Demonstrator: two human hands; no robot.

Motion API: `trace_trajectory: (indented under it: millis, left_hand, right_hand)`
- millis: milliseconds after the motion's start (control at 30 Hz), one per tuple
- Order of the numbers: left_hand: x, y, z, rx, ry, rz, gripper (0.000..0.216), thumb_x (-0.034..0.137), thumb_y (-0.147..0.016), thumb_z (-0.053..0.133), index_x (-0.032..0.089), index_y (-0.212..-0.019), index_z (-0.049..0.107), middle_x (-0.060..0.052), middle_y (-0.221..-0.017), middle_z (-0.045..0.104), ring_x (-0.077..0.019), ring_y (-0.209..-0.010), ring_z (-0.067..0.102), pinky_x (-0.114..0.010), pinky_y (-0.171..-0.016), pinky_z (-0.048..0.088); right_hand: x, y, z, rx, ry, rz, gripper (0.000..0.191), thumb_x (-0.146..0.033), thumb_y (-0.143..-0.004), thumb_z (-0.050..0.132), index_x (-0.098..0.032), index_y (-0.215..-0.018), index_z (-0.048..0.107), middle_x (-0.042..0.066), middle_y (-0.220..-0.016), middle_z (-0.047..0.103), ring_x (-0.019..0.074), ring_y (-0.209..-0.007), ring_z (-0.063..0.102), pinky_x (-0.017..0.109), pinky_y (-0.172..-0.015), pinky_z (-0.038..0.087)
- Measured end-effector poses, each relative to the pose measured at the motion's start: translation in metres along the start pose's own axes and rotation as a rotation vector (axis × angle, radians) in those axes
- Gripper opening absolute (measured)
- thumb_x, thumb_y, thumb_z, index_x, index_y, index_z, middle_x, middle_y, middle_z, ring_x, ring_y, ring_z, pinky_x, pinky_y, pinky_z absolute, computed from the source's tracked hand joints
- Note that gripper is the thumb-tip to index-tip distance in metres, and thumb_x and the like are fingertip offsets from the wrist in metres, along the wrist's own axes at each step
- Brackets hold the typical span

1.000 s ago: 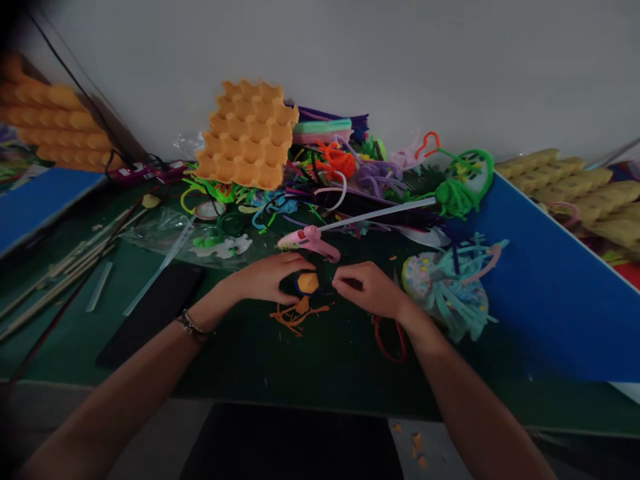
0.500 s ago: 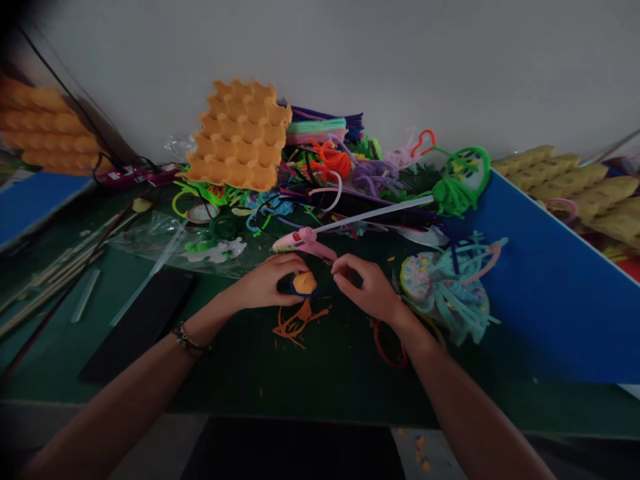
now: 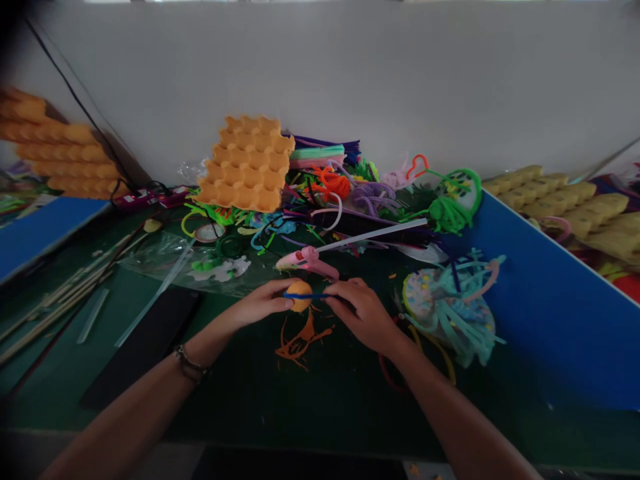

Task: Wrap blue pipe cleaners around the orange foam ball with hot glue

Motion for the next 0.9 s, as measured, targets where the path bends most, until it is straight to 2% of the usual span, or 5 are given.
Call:
trace_trajectory:
  millis: [100,233,400,600,900]
  left_hand:
    - [0.003,0.001,-0.002,0.037,-0.065,0.038,0.044,0.053,-0.075,0.057,0.019,-0.102,0.058,-0.007,-0.104,0.064,-0.0228,-0.098,0.059,-0.038,-0.09,0.045]
    - [0.029,0.008,-0.008,0.168,-0.473,0.253,0.067,0.054,-0.07,0.063,0.02,-0.125,0.046,-0.013,-0.131,0.049,-0.0311,-0.125,0.039,-0.047,-0.104,0.03]
    - [0.037,0.012,-0.001,0.19,-0.905,0.255,0.064,0.054,-0.076,0.058,0.016,-0.126,0.047,-0.015,-0.129,0.053,-0.0313,-0.126,0.04,-0.047,-0.103,0.027]
    - [0.034,0.009,0.005,0.134,-0.906,0.215,0.034,0.04,-0.082,0.057,0.022,-0.111,0.059,-0.006,-0.113,0.066,-0.0241,-0.113,0.055,-0.045,-0.103,0.02]
    - [0.029,0.004,0.008,0.059,-0.784,0.143,0.034,0.042,-0.075,0.067,0.022,-0.102,0.065,-0.004,-0.097,0.07,-0.0232,-0.1,0.06,-0.044,-0.099,0.024]
  right_hand:
    - [0.0,0.0,-0.002,0.014,0.022,0.003,0.018,-0.022,-0.086,0.042,-0.021,-0.077,0.058,0.0,-0.063,0.064,0.0131,-0.058,0.054,0.026,-0.058,0.04]
    - [0.002,0.001,-0.002,0.027,0.05,0.012,0.019,-0.021,-0.084,0.042,-0.021,-0.07,0.055,-0.003,-0.055,0.059,0.0113,-0.052,0.048,0.026,-0.055,0.036]
    - [0.006,0.002,0.0,0.027,0.065,0.04,0.024,-0.021,-0.083,0.041,-0.021,-0.061,0.05,-0.004,-0.048,0.051,0.0113,-0.052,0.045,0.025,-0.053,0.035]
    - [0.008,0.003,0.002,0.014,0.077,0.029,0.023,-0.021,-0.083,0.04,-0.021,-0.064,0.052,-0.004,-0.05,0.055,0.0107,-0.05,0.045,0.027,-0.06,0.036]
    - [-0.014,-0.003,-0.001,-0.017,0.256,-0.124,0.018,-0.018,-0.086,0.043,-0.022,-0.075,0.057,-0.005,-0.061,0.061,0.0094,-0.056,0.053,0.035,-0.081,0.028]
Point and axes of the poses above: each hand's wrist, its own y-axis away from the middle knuckle, its own z-axis out of the palm, x = y × z, the point moved 9 cm from there along -y, towards the middle knuckle
